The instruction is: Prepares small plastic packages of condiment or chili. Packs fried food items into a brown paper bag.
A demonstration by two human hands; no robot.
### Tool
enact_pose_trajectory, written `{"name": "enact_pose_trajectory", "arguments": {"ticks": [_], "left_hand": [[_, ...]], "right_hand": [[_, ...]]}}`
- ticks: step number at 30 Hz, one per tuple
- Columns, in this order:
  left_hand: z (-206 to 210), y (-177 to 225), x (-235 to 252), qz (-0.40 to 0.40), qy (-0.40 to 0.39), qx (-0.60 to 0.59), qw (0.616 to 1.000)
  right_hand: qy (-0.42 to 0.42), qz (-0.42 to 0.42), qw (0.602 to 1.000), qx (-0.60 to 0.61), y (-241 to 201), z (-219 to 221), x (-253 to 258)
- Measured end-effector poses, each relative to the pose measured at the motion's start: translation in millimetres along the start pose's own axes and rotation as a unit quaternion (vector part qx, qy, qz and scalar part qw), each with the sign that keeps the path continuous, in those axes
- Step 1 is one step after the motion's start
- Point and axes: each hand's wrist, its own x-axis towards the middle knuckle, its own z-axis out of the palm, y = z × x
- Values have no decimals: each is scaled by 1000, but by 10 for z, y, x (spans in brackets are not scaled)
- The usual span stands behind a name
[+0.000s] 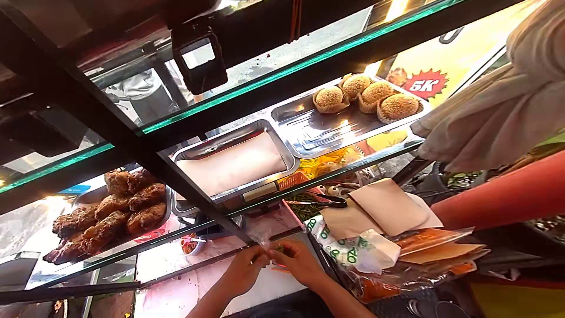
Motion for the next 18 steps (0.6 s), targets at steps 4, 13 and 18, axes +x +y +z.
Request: {"name": "enact_pose_trajectory", "arguments": {"ticks": [4, 13, 18], "left_hand": [[23, 6, -59, -9, 30, 60, 998], [59, -87, -119, 4, 150, -47, 988], [-1, -116, -133, -12, 153, -28, 988]], "right_hand": [[36, -1, 997, -74, -7, 57, 3], [132, 52, 987, 70, -44, 329, -49], [78, 58, 995, -7, -72, 370, -91]]}}
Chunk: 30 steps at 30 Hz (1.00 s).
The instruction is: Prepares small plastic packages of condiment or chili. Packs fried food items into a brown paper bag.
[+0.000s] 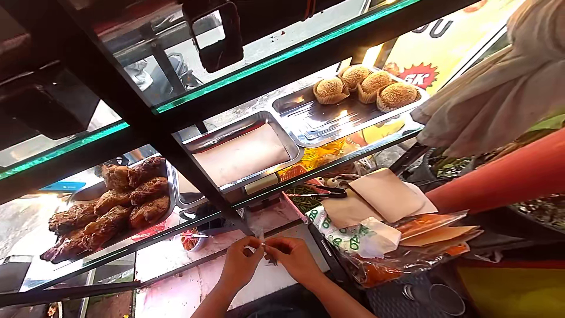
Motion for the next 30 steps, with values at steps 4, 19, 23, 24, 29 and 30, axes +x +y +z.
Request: {"name": "enact_pose_trajectory", "arguments": {"ticks": [4, 19, 23, 24, 29, 30], "left_hand": [[14, 30, -24, 21, 29, 73, 997], [-11, -261, -9, 73, 36, -28, 996], [-51, -303, -40, 109, 27, -45, 993], [-79, -323, -43, 109, 19, -44, 993], [-163, -437, -68, 96, -4, -45, 994], [-173, -445, -68, 97, -2, -42, 994]], "right_hand": [[23, 29, 999, -3, -3, 76, -5], [-44, 55, 997, 32, 120, 142, 47], [-109, 123, 977, 139, 124, 51, 33], [-114, 97, 984, 98, 106, 37, 33], [-41, 7, 996, -79, 60, 171, -14], [-21, -4, 994, -103, 71, 210, -24]]}}
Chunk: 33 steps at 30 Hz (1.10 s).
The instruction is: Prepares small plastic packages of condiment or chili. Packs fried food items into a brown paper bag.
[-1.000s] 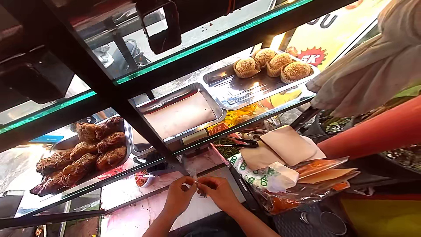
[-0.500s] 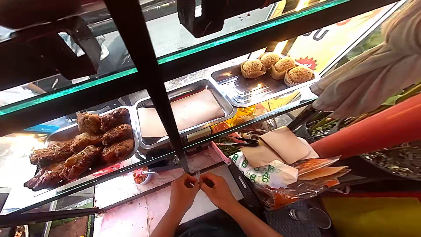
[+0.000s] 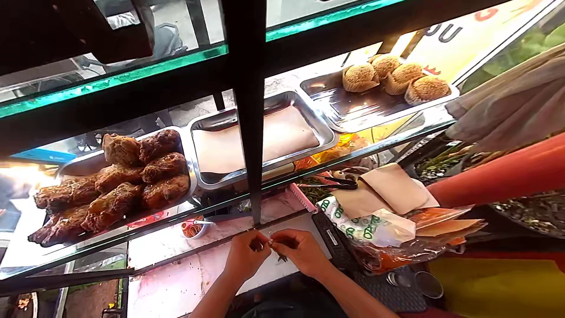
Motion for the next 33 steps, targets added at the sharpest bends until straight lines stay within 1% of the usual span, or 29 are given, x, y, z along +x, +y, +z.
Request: {"name": "enact_pose_trajectory", "arguments": {"ticks": [3, 6, 8, 9, 10, 11, 12, 14, 15, 17, 20, 22, 24, 26, 29, 31, 33], "left_hand": [[10, -12, -23, 6, 13, 28, 999], [52, -24, -40, 33, 47, 66, 996], [47, -22, -37, 50, 59, 62, 995], [37, -23, -40, 54, 56, 47, 996], [26, -26, -46, 55, 51, 26, 997], [14, -29, -62, 53, 45, 2, 998], [0, -26, -79, 51, 39, -19, 998], [-14, 13, -102, 52, 42, -41, 997], [-10, 35, -113, 54, 52, -41, 996], [-7, 43, -148, 70, 74, -20, 995], [-13, -3, -179, 134, 86, 14, 987], [-29, 2, -187, 137, 79, 18, 987], [-56, 16, -175, 116, 77, 30, 990], [-93, 43, -139, 80, 69, 70, 992], [-157, 140, -85, 25, 50, 171, 984], [-229, 192, -41, 12, 44, 210, 977], [-306, 200, 15, 9, 50, 232, 971]], "right_hand": [[49, -59, 993, -92, 85, 119, -25], [68, -101, 980, -161, 134, 209, -24], [64, -123, 978, -156, 140, 225, -19], [47, -122, 983, -126, 133, 204, -18], [14, -100, 992, -70, 113, 170, -14], [-27, -59, 998, 7, 89, 134, -10], [-67, -11, 994, 89, 73, 102, -7], [-113, 71, 964, 229, 60, 73, -8], [-113, 95, 952, 269, 46, 78, -12], [-78, 118, 946, 293, -3, 132, -17], [-25, 106, 960, 258, -36, 192, -2], [-15, 97, 969, 228, -51, 185, 14], [-3, 73, 979, 192, -46, 173, 40], [1, 59, 982, 177, -61, 162, 68], [-43, 54, 986, 155, -107, 96, 99], [-72, 56, 989, 116, -128, 24, 132], [-83, 66, 993, 57, -129, -20, 169]]}}
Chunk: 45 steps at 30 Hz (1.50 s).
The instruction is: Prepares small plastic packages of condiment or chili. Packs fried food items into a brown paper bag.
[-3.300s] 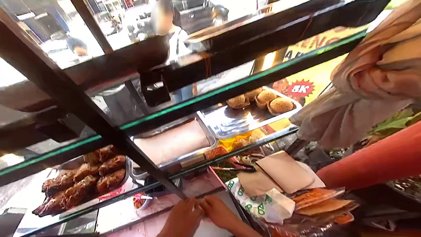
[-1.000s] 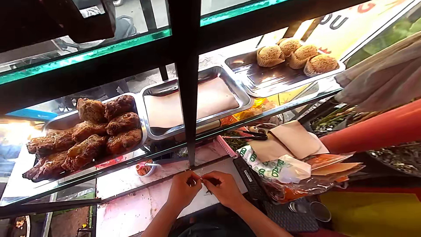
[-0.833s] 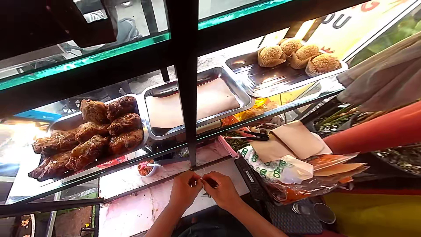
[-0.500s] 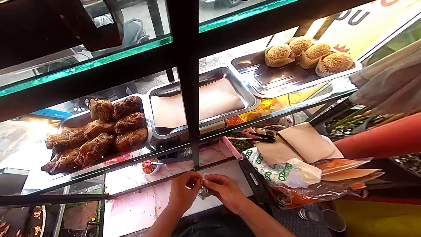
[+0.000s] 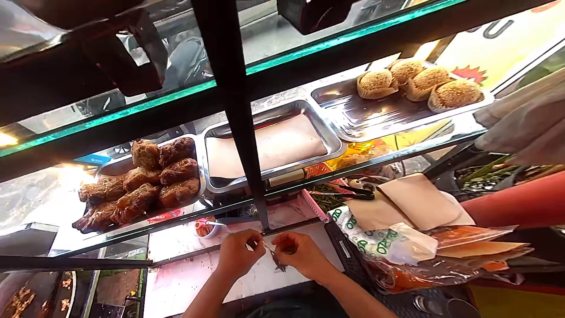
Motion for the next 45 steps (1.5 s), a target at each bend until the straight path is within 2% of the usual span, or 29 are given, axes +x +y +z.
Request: {"name": "enact_pose_trajectory", "arguments": {"ticks": [6, 9, 11, 13, 17, 18, 20, 22, 24, 27, 29, 32, 34, 36, 38, 41, 43, 45], "left_hand": [[-199, -184, 326, -58, -36, 34, 997], [-239, -293, 662, -54, -14, 173, 983], [-160, -275, 900, -61, -61, 250, 965], [-9, -262, 1079, -68, -108, 285, 950], [85, -227, 1172, -167, -91, 284, 940], [47, -248, 1131, -187, -67, 275, 941], [-82, -341, 973, -166, 50, 222, 959], [-246, -365, 755, -110, 176, 166, 964], [-384, -383, 477, -37, 217, 119, 968], [-460, -319, 36, -4, 135, 69, 988], [-335, -199, -181, -16, 71, -12, 997], [5, 71, -359, -17, 10, -141, 990], [235, 195, -375, 11, -18, -187, 982], [423, 250, -341, 50, -49, -227, 971], [522, 279, -293, 82, -91, -290, 949], [550, 334, -248, 60, -128, -355, 924], [584, 330, -191, 39, -180, -345, 920], [588, 298, -92, 32, -276, -295, 914]], "right_hand": [[51, 9, 988, -145, 35, -123, 171], [155, 11, 983, -102, 170, -320, 331], [211, 12, 972, -99, 243, -398, 514], [234, 16, 966, -108, 265, -407, 739], [234, -14, 967, -98, 239, -207, 1169], [233, -23, 969, -83, 239, -135, 1249], [224, -26, 972, -64, 227, 1, 1411], [188, -21, 977, -100, 257, 73, 1564], [145, -39, 978, -143, 314, 22, 1593], [149, -95, 972, -153, 398, -205, 1238], [129, -88, 975, -157, 457, -341, 811], [-14, -95, 986, -136, 347, -195, 161], [-65, -108, 980, -157, 232, -18, -30], [-49, -142, 975, -165, 177, 48, -89], [-33, -149, 984, -91, 85, 31, -161], [-8, -54, 998, 27, -149, -49, -330], [10, -3, 1000, 12, -223, -153, -438], [79, 0, 996, -38, -208, -242, -499]]}}
